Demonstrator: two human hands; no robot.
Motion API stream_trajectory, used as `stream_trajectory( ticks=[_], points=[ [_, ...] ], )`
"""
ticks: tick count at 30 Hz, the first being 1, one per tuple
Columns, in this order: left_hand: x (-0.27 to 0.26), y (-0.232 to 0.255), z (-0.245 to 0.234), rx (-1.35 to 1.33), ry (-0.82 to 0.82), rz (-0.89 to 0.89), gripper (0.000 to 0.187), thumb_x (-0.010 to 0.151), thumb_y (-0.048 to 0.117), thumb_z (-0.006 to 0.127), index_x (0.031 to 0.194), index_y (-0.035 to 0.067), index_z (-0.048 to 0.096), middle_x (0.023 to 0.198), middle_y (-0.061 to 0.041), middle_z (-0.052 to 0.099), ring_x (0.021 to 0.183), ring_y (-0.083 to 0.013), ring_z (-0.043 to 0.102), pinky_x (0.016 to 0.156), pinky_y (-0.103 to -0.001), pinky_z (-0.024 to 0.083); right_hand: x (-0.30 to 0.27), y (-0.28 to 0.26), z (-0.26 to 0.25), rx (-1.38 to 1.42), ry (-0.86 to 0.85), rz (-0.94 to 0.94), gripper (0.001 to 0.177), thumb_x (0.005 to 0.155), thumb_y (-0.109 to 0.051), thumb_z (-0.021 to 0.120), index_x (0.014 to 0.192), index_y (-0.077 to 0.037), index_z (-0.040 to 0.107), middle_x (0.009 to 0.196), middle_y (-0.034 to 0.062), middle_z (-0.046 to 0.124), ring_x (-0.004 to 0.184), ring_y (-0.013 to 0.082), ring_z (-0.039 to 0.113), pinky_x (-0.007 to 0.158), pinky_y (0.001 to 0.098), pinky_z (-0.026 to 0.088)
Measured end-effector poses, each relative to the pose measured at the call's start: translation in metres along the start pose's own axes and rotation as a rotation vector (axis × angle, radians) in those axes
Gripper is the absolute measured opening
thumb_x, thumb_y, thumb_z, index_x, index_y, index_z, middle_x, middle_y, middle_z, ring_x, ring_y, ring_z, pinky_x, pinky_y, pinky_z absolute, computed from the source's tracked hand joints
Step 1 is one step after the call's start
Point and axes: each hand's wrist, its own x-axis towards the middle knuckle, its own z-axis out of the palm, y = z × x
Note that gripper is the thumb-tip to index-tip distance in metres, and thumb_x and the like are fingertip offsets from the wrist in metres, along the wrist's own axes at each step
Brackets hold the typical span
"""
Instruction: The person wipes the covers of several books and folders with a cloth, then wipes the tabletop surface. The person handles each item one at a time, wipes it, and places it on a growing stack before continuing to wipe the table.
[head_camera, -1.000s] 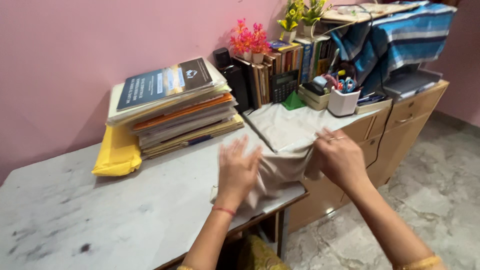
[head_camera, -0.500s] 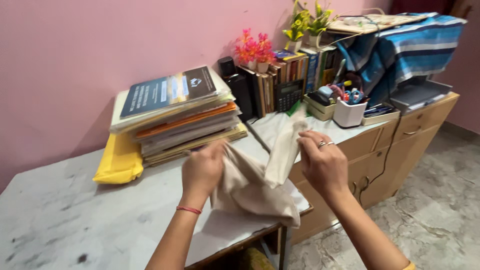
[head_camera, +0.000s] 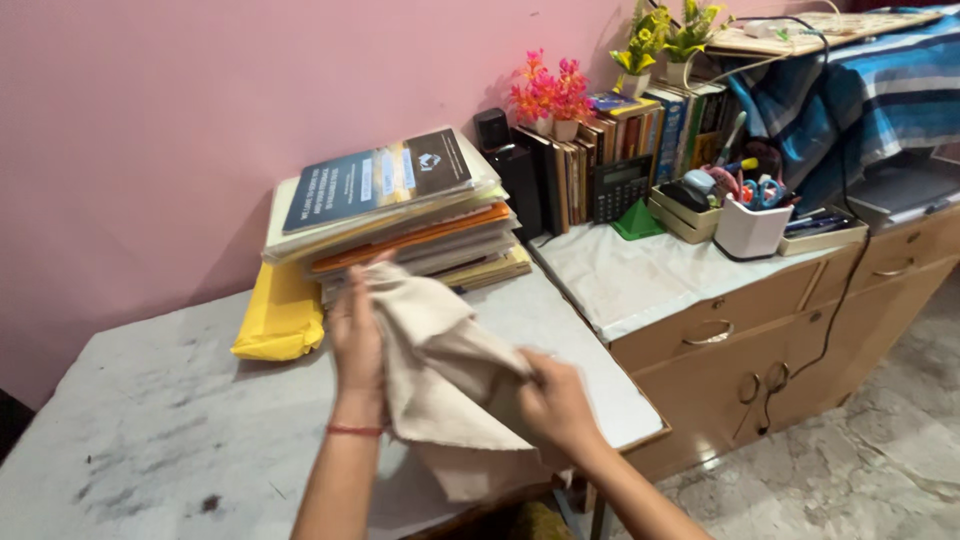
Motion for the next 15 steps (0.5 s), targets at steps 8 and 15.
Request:
stream_trajectory(
  ticks=[8,15],
  points=[
    [-0.021,-0.051,-0.093,0.915,0.226,-0.031,0.035,0.096,0.034,0.065,0.119,0.009,0.074,0.1,-0.014,0.075,0.086,-0.0209,0.071,0.075,-0.034,0.056,0.016,0.002,0.004,-0.645,-0.108,-0.563,0.058,0.079,-0.034,0.069,0.135,-0.019,0.063,0.15,0.0226,0.05,0.14,0.0498,0.04,0.112,0.0701,0.025],
    [-0.057,-0.121,-0.141,1.19,0.004,0.32,0.038,0.091,0.032,0.067,0.116,0.004,0.073,0.118,-0.019,0.07,0.111,-0.0388,0.062,0.096,-0.046,0.049,0.035,0.042,0.094,-0.68,-0.675,-0.399,0.073,0.096,-0.066,0.042,0.157,-0.026,0.041,0.164,0.0214,0.026,0.152,0.0453,0.017,0.118,0.0675,0.007]
  ],
)
